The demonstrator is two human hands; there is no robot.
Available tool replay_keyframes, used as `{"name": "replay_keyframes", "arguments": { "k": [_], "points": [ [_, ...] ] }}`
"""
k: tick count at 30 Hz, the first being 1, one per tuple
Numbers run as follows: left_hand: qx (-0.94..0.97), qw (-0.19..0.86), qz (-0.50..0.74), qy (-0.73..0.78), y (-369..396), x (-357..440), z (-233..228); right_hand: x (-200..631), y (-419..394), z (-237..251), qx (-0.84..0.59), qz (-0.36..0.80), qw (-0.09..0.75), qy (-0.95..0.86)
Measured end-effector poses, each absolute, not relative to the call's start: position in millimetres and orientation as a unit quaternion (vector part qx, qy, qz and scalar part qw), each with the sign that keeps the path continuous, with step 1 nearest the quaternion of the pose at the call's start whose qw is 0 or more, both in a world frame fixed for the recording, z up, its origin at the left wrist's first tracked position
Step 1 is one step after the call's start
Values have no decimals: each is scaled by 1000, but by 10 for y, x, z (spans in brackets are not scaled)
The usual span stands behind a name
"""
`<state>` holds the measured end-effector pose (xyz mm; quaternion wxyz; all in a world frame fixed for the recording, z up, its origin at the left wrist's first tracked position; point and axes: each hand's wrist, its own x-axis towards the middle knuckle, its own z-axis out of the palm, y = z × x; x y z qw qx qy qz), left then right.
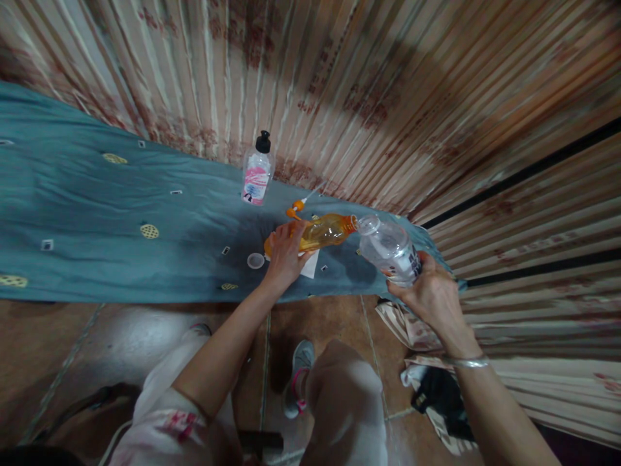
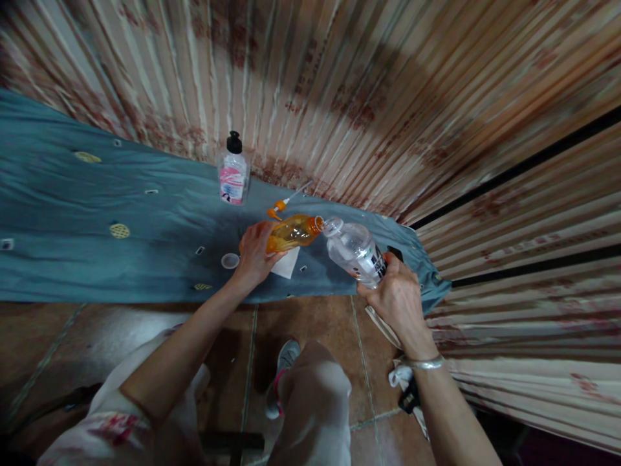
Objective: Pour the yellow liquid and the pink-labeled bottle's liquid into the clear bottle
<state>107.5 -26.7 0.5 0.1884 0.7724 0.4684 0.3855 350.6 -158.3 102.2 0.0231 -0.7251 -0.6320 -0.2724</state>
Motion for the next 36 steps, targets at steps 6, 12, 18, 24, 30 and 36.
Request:
{"name": "replay_keyframes", "arguments": {
  "k": [6,12,18,24,30,36],
  "points": [
    [774,192,380,469,-273,1068,18,3533,-1582,1010,-718,-282,20,-636],
    [779,192,374,466,-284,1056,42,3536,-1580,1013,-715,-288,18,-636],
    [777,188,381,464,-273,1066,14,3529,-1595,1020,-718,-281,13,-636],
    [779,184,378,465,-271,1069,21,3542,-1601,1016,-720,-282,5,-634],
    [780,180,379,464,-268,1078,9,3535,-1603,1025,-718,-284,8,-636],
    [781,173,382,463,-259,1084,-18,3536,-1604,1028,-718,-277,9,-638]
  ]
}}
